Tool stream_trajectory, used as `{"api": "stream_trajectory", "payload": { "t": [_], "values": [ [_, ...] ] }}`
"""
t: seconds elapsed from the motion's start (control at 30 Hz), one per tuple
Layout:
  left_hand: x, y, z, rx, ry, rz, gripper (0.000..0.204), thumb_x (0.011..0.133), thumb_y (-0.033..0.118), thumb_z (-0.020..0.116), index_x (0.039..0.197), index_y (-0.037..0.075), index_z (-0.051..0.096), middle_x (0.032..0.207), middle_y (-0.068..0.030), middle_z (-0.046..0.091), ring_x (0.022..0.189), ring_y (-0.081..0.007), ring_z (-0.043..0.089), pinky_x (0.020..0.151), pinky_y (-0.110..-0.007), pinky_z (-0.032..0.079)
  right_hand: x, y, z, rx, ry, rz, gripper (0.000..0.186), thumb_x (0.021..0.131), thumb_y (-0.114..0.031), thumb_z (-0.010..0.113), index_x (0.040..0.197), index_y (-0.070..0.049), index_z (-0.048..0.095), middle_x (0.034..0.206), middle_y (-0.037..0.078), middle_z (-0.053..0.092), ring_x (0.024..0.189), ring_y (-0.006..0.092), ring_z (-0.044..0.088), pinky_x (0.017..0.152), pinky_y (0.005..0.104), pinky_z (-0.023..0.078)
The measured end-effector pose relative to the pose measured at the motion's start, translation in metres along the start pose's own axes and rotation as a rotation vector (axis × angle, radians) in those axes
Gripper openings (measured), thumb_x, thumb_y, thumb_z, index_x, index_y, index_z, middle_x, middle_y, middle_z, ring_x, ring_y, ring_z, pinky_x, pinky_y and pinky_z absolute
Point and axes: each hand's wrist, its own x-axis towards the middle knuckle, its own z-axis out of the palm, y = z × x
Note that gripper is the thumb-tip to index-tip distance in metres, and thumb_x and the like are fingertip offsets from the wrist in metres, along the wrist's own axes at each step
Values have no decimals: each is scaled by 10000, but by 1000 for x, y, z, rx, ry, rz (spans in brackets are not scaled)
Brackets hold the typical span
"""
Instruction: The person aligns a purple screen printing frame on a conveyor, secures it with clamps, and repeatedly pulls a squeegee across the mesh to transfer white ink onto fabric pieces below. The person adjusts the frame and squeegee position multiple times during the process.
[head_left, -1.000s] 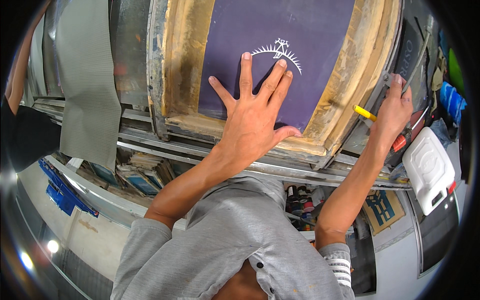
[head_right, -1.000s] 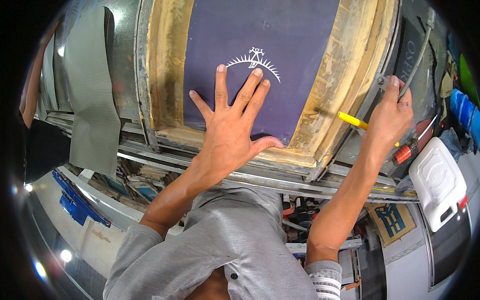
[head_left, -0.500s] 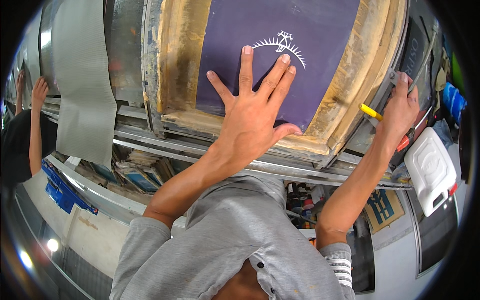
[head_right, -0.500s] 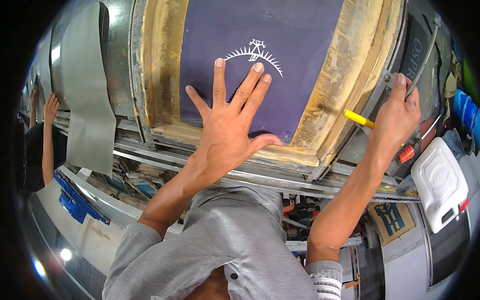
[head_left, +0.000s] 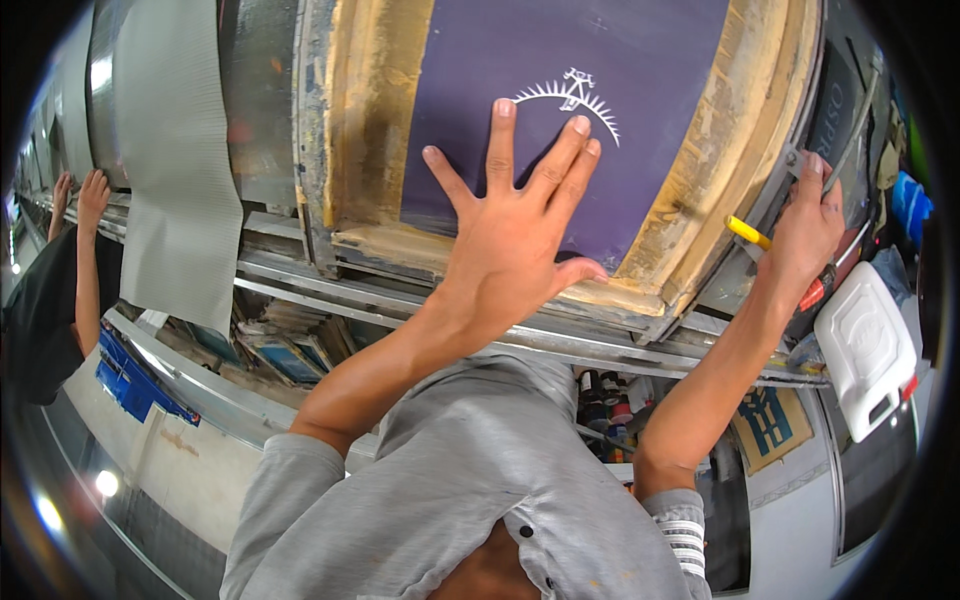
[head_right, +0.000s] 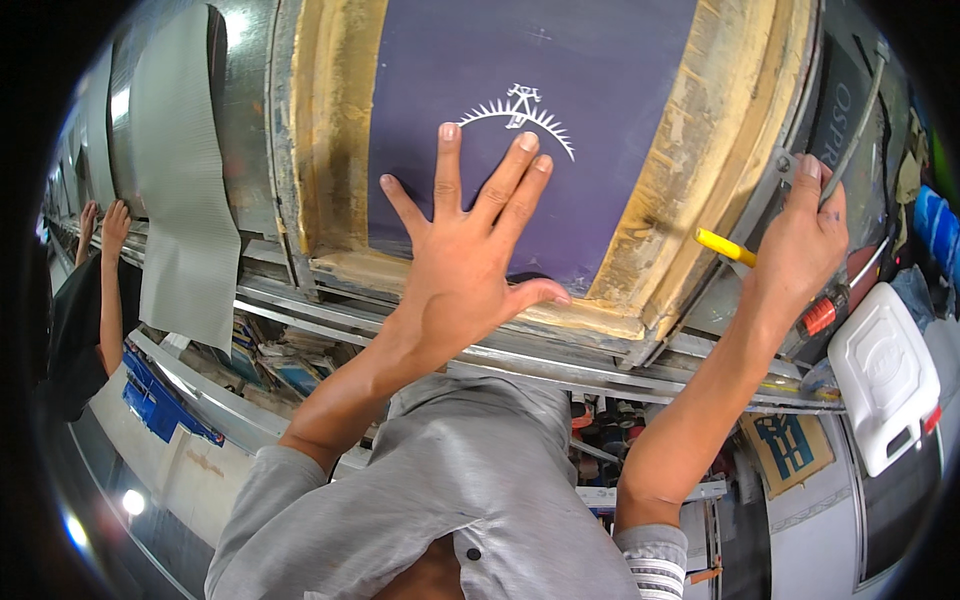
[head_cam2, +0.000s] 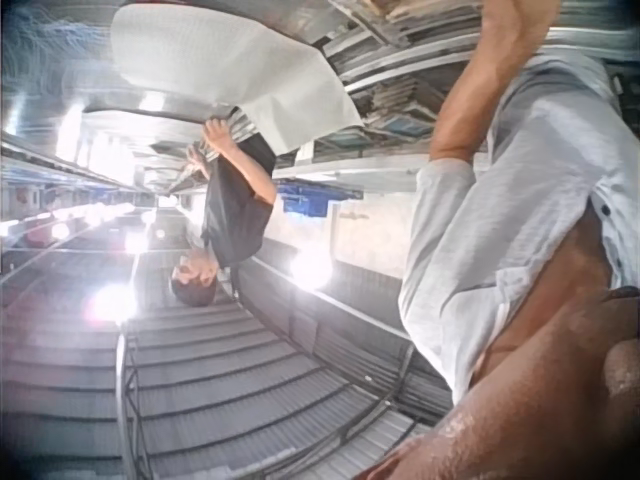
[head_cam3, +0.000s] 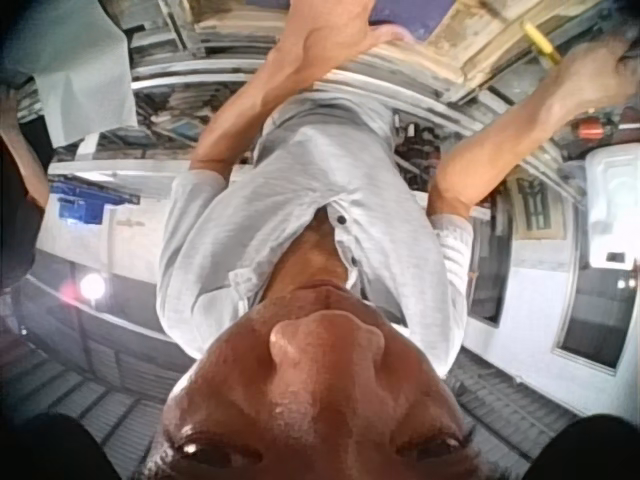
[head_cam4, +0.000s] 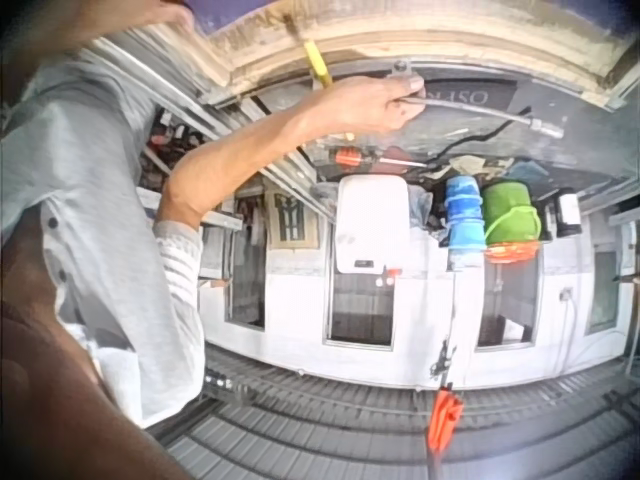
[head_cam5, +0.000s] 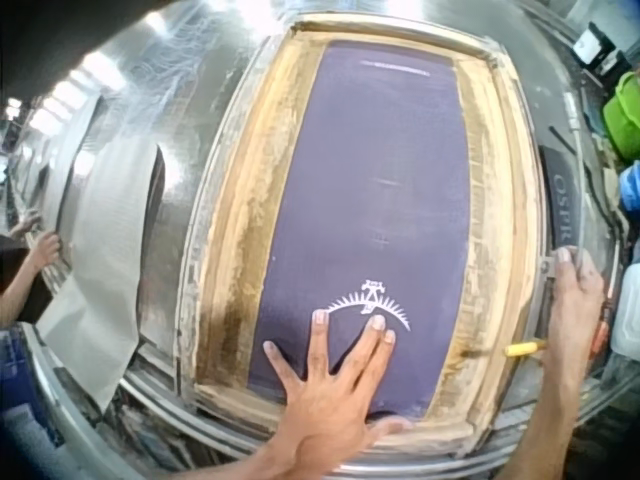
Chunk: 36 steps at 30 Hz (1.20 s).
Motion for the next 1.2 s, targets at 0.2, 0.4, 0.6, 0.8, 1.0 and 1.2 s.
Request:
{"api": "stream_trajectory", "payload": {
  "t": [0.2, 0.4, 0.6, 0.8, 1.0, 1.2],
  "values": [
    [-1, 20, 2, -57, 16, -113, 1133, 697, 666, 779, 1593, 112, 365, 1707, -49, 217, 1525, -575, 16, 933, -946, 146, 4, 1, -4, -59, -13, -35, 325, 1036, -286, 607, 1070, 30, 676, 810, 27, 604, 747, 129, 496, 701, 305, 433],
    [-1, 22, -16, -98, -71, -146, 1080, 752, 648, 746, 1594, 88, 365, 1713, -58, 205, 1543, -540, 14, 1009, -902, 78, -9, -19, -3, -249, -8, -156, 314, 1055, -292, 539, 1054, 11, 623, 743, 215, 555, 673, 314, 499, 665, 451, 433],
    [41, 17, -49, -190, 87, -129, 1019, 785, 680, 719, 1530, 37, 453, 1688, -142, 258, 1546, -528, 57, 1037, -876, 63, -15, -24, -4, -190, -13, -128, 283, 1060, -244, 538, 1052, 25, 626, 777, 236, 622, 660, 386, 520, 662, 453, 454],
    [179, 0, -88, -94, 281, -67, 983, 794, 678, 712, 1505, 39, 483, 1673, -145, 284, 1539, -526, 97, 1041, -875, 95, -14, -36, -5, -201, -53, -36, 252, 1057, -184, 545, 1032, 56, 617, 762, 213, 624, 642, 291, 531, 650, 415, 453],
    [259, 6, -103, -54, 280, 57, 1004, 766, 705, 718, 1510, 71, 490, 1678, -104, 272, 1537, -538, 65, 999, -915, 90, -15, -38, -5, -122, -80, 64, 274, 1075, -204, 534, 1031, 56, 609, 778, 70, 592, 707, 145, 473, 659, 332, 412],
    [280, 6, -98, -15, 234, 29, 1061, 714, 744, 729, 1528, 108, 484, 1695, -52, 255, 1537, -547, 38, 977, -931, 72, -11, -43, -5, -147, -105, 86, 250, 1077, -159, 523, 1039, 74, 605, 828, 130, 638, 719, 211, 547, 686, 372, 454]
  ]
}}
